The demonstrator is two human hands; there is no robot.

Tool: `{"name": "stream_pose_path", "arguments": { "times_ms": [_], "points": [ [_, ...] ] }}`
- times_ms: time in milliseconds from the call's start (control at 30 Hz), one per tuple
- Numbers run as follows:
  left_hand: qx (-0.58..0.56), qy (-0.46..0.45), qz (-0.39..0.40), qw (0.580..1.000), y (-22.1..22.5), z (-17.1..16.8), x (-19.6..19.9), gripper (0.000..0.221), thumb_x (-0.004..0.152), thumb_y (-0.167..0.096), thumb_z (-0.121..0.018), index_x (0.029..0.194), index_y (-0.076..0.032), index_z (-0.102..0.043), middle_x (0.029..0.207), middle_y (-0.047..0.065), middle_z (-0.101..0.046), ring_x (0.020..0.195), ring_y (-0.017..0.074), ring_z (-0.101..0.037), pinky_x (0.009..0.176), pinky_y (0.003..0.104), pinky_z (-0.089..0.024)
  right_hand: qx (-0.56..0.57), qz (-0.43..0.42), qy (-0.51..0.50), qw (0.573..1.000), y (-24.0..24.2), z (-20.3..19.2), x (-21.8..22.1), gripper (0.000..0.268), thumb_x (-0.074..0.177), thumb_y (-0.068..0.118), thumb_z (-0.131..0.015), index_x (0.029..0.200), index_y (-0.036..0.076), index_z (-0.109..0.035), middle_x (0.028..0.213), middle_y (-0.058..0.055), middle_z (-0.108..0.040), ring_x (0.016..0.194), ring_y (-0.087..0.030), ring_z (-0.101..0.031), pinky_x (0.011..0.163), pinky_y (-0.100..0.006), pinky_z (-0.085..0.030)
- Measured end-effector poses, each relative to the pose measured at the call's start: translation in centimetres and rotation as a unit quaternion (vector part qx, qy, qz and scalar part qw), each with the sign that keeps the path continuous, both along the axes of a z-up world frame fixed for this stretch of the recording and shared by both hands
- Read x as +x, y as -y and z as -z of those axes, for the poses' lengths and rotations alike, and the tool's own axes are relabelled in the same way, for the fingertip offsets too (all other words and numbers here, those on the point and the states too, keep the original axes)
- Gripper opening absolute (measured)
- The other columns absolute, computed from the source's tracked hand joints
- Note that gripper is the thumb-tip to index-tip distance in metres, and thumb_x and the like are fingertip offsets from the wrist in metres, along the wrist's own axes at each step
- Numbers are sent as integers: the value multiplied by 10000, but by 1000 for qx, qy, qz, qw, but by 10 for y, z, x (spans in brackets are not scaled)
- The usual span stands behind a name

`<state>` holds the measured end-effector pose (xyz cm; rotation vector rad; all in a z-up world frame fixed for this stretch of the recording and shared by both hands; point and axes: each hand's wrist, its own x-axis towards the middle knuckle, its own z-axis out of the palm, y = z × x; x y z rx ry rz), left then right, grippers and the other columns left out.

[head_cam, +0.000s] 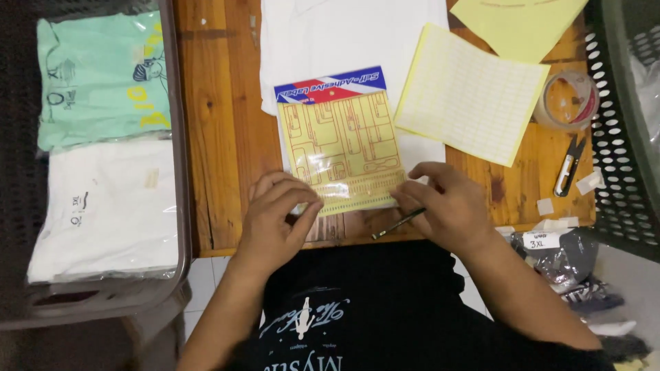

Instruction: Folding a white shirt, placing it into a clear plastic bag, and applying marked adhesive labels to the package.

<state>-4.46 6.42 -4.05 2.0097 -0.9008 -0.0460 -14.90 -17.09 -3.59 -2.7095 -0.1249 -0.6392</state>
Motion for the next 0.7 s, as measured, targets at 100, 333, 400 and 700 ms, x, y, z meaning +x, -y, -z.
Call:
{"name": "stream_pose_path", "arguments": {
  "times_ms": [100, 333, 400, 700],
  "points": [
    [-53, -12, -17, 998, 4, -10, -4, 58, 732, -94, -659, 698, -90, -613, 765, 43, -617, 812, 273, -547, 738, 356, -411, -10, -89, 69, 994, -7, -12, 1, 110, 721, 191, -697, 816, 188, -641, 752, -50, -577, 503, -206, -510, 458, -286, -436],
    [-76, -35, -49, 995, 1, -12, -4, 62, 693, -52, -678, 710, -72, -622, 766, 69, -616, 680, 252, -597, 615, 325, -475, -61, -116, 101, 986, -10, -4, 8, 117, 807, 125, -565, 862, 171, -657, 769, -26, -584, 519, -190, -476, 469, -279, -416],
    [-68, -20, -68, 995, 1, -12, -4, 97, 701, -34, -661, 788, -62, -628, 791, 79, -606, 624, 229, -579, 575, 332, -477, -80, -107, 113, 984, -12, -7, 11, 95, 808, 118, -593, 826, 169, -671, 762, -3, -609, 520, -172, -474, 474, -265, -405],
    [38, 252, 11, 967, 8, -29, -10, 144, 737, -123, -628, 872, -149, -669, 828, 37, -588, 849, 285, -505, 668, 383, -378, -99, -108, 107, 983, -17, -20, 16, 108, 830, 152, -548, 891, 141, -636, 812, -45, -620, 548, -182, -510, 480, -267, -410]
  ]
}}
